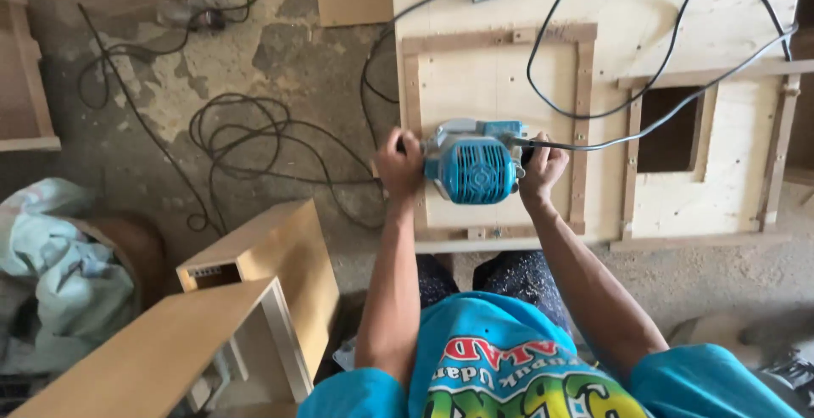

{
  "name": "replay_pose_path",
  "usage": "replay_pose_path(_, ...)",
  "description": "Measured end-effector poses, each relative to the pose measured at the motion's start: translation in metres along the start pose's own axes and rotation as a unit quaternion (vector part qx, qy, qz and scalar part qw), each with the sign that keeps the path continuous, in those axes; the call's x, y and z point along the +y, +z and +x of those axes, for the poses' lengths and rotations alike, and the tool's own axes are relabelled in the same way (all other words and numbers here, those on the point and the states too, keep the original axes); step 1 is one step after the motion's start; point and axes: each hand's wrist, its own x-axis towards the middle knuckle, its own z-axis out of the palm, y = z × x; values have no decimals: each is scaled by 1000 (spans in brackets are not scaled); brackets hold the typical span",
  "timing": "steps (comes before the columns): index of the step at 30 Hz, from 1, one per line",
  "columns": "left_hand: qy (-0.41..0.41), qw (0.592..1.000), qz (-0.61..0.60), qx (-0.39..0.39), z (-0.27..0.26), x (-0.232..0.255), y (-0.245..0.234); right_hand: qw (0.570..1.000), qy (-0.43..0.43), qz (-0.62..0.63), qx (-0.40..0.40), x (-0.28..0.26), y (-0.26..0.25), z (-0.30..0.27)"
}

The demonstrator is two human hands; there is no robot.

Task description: The person uses a power router to carve a rectangular groove into a wooden panel.

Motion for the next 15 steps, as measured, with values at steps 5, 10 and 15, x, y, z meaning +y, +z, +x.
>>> replay_pose_path(5,4,989,15,150,-20,-2,18,996,-44,-9,-70,-20,33,60)
replay_pose_path(10,-40,956,55,284,-33,9,53,935,-185,-149,-263,-69,84,130)
replay_pose_path(15,-123,936,1,331,-24,21,80,921,-201,-130,-307,-92,125,165)
